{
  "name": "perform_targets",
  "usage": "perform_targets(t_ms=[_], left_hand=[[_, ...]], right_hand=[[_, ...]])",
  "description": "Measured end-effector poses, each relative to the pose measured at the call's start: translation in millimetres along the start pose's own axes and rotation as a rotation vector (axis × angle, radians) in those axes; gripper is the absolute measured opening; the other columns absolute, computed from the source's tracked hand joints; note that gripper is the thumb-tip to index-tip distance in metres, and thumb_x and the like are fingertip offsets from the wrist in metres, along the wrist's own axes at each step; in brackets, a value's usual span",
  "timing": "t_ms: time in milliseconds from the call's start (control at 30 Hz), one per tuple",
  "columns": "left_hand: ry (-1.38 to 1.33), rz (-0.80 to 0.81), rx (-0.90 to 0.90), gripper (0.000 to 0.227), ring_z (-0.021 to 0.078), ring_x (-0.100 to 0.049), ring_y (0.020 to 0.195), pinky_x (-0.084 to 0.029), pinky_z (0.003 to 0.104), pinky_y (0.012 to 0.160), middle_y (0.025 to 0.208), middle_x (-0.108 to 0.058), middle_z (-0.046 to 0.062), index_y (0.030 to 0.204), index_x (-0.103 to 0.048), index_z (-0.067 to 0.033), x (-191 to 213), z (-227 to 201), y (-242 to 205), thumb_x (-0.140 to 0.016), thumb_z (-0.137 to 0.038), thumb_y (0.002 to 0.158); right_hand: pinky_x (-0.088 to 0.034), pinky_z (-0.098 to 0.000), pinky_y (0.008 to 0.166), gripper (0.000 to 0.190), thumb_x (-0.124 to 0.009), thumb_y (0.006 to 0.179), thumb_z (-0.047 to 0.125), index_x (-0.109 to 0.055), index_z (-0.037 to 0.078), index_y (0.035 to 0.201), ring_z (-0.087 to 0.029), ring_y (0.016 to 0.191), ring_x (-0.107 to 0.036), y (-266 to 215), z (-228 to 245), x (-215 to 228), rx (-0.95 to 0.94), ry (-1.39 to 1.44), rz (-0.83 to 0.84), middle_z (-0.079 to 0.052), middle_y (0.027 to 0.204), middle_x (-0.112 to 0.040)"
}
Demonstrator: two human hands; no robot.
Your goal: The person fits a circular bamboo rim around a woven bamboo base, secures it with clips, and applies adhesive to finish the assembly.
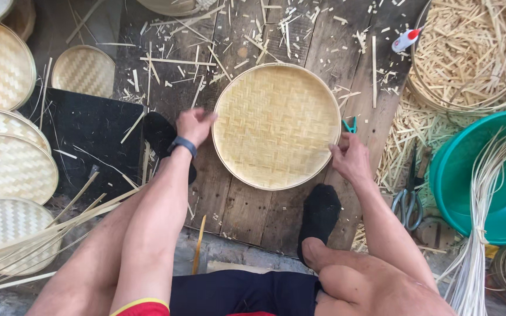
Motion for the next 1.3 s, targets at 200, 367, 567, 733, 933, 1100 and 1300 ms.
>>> perform_targets(t_ms=[200,367,567,733,933,1100,1300], left_hand=[[0.207,0.35,0.156,0.051,0.0198,-0.073,0.06,-0.061,0.033,0.064,0.071,-0.075,0.014,0.088,-0.076,0.0036,-14.7,5.4,-47.3,-0.081,-0.047,0.085],[0.31,0.518,0.353,0.051,0.018,-0.066,0.048,-0.057,0.034,0.052,0.067,-0.072,0.014,0.09,-0.075,0.0032,-3.0,-20.4,-49.6,-0.076,-0.048,0.089],[0.36,0.5,0.24,0.044,0.0214,-0.07,0.052,-0.056,0.038,0.058,0.064,-0.072,0.014,0.092,-0.077,0.0027,-21.0,-23.2,-41.8,-0.074,-0.042,0.091],[0.467,0.603,0.266,0.052,0.0262,-0.073,0.066,-0.06,0.04,0.068,0.073,-0.074,0.017,0.093,-0.075,0.0051,-20.8,-5.3,-38.1,-0.072,-0.047,0.097],[0.132,0.167,-0.008,0.04,0.024,-0.073,0.092,-0.056,0.034,0.085,0.1,-0.078,0.015,0.107,-0.079,-0.0017,-22.8,20.7,-1.0,-0.081,-0.034,0.084],[-0.845,0.359,0.245,0.033,0.0142,-0.072,0.093,-0.057,0.029,0.084,0.111,-0.078,0.011,0.118,-0.075,0.0015,-39.1,8.1,8.1,-0.074,-0.02,0.093],[-0.727,0.265,-0.334,0.037,0.0155,-0.075,0.096,-0.06,0.027,0.086,0.118,-0.079,0.015,0.126,-0.073,-0.003,69.1,-137.2,-29.4,-0.077,-0.022,0.095]], right_hand=[[-0.053,-0.0577,0.075,0.042,-0.061,0.1,0.039,-0.067,-0.002,0.102,-0.05,0.081,-0.069,1.4,-0.3,-17.9,0.036,-0.437,-0.024,-0.031,0.083,-0.07],[-0.056,-0.0539,0.067,0.043,-0.049,0.107,0.035,-0.068,0.002,0.086,-0.044,0.068,-0.071,5.9,4.2,-33.3,0.125,-0.726,0.006,-0.027,0.073,-0.07],[-0.057,-0.0522,0.066,0.044,-0.049,0.107,0.032,-0.066,-0.002,0.083,-0.043,0.066,-0.072,19.4,-18.6,-49.9,0.107,-0.711,-0.004,-0.027,0.071,-0.07],[-0.056,-0.0539,0.071,0.044,-0.048,0.107,0.034,-0.066,-0.001,0.087,-0.045,0.073,-0.072,16.3,-10.1,-44.8,0.099,-0.677,0.031,-0.028,0.077,-0.071],[-0.052,-0.0604,0.073,0.047,-0.051,0.103,0.045,-0.062,-0.001,0.103,-0.051,0.08,-0.069,10.5,-22.2,-28.6,0.003,-0.539,0.032,-0.03,0.082,-0.071],[-0.052,-0.0579,0.078,0.044,-0.054,0.104,0.044,-0.065,0.001,0.102,-0.048,0.087,-0.069,16.1,-7.0,-23.8,0.065,-0.554,0.125,-0.028,0.088,-0.071],[-0.055,-0.0451,0.085,0.046,-0.062,0.103,0.043,-0.061,0.001,0.123,-0.034,0.098,-0.067,3.4,100.4,65.9,0.314,0.011,-0.248,-0.016,0.109,-0.067]])
Point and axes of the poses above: each hand's wrist, its own y-axis towards the middle knuckle, its own x-axis out of the back of the hand, z = x × y, the point moved 6 cm from there along y, towards the middle knuckle
